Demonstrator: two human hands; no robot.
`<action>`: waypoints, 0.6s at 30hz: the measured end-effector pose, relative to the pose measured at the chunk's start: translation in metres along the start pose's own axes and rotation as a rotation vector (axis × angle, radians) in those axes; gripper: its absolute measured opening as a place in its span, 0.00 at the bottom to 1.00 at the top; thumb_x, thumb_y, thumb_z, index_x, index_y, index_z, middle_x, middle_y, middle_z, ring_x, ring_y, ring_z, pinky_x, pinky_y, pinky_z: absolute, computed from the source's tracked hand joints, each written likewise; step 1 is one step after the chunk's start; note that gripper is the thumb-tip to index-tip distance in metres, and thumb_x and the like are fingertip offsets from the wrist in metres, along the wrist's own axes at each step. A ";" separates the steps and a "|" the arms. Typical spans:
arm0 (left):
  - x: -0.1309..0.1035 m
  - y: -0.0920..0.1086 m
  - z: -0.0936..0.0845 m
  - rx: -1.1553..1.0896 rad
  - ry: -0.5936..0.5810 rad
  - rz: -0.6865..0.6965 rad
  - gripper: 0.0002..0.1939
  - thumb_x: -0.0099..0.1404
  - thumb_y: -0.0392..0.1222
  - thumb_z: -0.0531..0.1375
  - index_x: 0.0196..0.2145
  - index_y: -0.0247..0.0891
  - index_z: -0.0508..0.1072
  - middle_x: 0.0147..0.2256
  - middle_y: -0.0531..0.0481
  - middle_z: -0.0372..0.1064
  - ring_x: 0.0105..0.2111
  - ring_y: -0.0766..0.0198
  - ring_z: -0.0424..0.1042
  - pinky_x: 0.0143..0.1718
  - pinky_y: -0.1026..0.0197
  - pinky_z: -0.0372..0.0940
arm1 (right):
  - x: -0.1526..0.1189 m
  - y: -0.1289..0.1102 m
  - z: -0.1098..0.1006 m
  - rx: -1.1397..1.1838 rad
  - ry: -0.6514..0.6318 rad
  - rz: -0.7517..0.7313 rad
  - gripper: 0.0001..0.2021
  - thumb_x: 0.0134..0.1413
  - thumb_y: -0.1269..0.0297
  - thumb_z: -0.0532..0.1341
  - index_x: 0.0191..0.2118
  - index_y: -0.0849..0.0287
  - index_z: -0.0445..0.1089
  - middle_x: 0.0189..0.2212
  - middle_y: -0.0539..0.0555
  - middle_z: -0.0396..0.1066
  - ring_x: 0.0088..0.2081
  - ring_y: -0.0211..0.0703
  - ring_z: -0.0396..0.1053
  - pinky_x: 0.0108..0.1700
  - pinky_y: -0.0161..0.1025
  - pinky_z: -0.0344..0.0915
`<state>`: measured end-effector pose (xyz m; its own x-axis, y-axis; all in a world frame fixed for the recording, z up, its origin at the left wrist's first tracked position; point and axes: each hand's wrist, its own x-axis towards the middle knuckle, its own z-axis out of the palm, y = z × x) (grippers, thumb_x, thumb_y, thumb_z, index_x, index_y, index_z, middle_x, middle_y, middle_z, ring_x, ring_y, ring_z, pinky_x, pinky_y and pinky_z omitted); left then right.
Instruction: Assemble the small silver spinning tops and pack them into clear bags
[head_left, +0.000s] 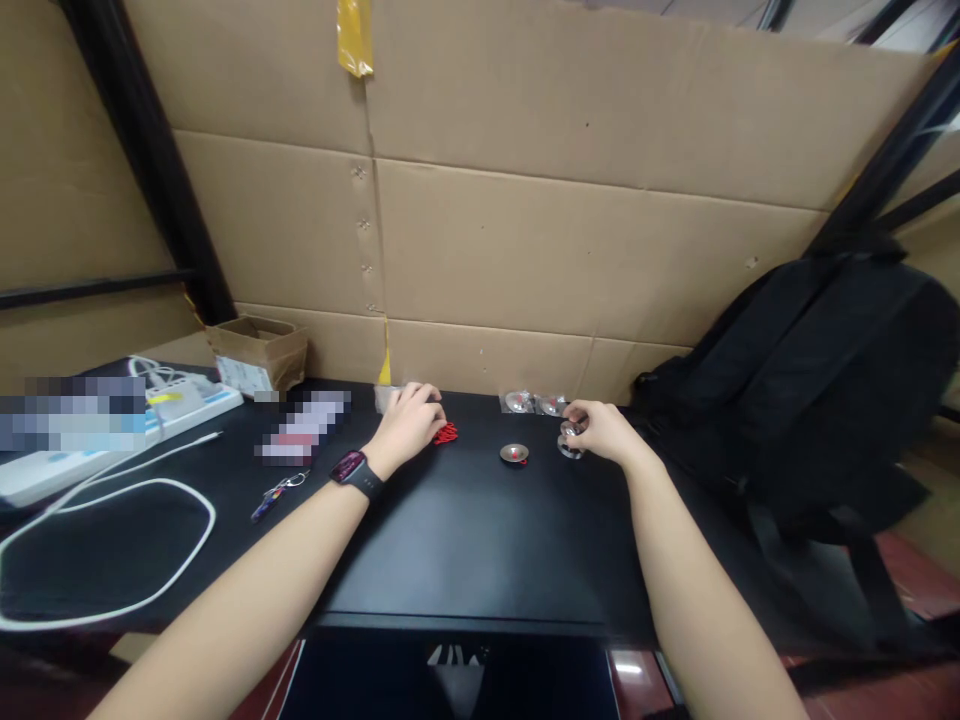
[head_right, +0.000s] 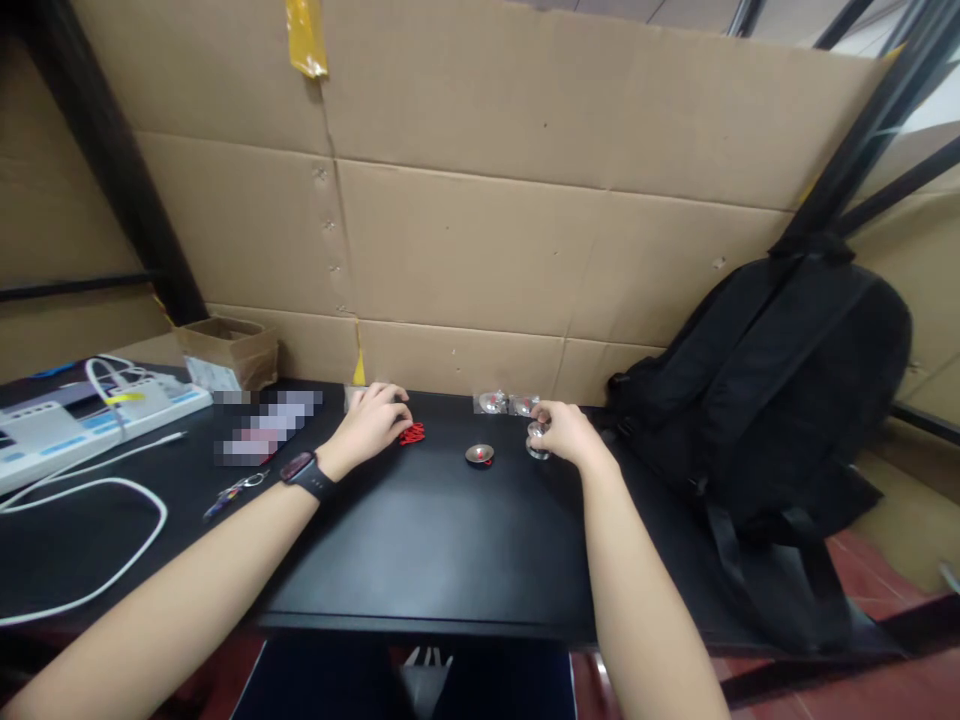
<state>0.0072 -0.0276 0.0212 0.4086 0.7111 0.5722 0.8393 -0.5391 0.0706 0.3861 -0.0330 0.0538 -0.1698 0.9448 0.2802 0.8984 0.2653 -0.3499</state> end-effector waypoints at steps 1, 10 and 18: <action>0.000 0.000 0.000 0.003 0.007 -0.004 0.08 0.67 0.42 0.61 0.30 0.43 0.79 0.48 0.44 0.69 0.52 0.49 0.61 0.50 0.46 0.57 | 0.000 0.003 0.000 -0.003 -0.019 0.001 0.17 0.36 0.64 0.70 0.39 0.55 0.77 0.36 0.53 0.79 0.32 0.44 0.74 0.34 0.36 0.66; 0.000 0.008 -0.003 0.044 0.037 -0.045 0.09 0.66 0.43 0.61 0.29 0.42 0.78 0.44 0.44 0.73 0.51 0.48 0.63 0.49 0.45 0.56 | 0.000 0.016 0.007 0.104 -0.131 -0.001 0.27 0.34 0.71 0.70 0.47 0.58 0.75 0.34 0.53 0.78 0.31 0.42 0.74 0.33 0.34 0.67; 0.001 0.028 -0.011 -0.005 0.078 -0.006 0.09 0.68 0.40 0.57 0.36 0.43 0.78 0.45 0.44 0.73 0.51 0.49 0.63 0.49 0.45 0.55 | 0.003 0.020 0.010 0.204 -0.163 0.012 0.20 0.35 0.70 0.72 0.41 0.58 0.77 0.34 0.54 0.79 0.33 0.45 0.76 0.37 0.37 0.70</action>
<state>0.0272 -0.0469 0.0330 0.3740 0.6769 0.6340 0.8399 -0.5372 0.0781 0.4002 -0.0233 0.0387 -0.2377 0.9621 0.1333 0.8032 0.2719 -0.5301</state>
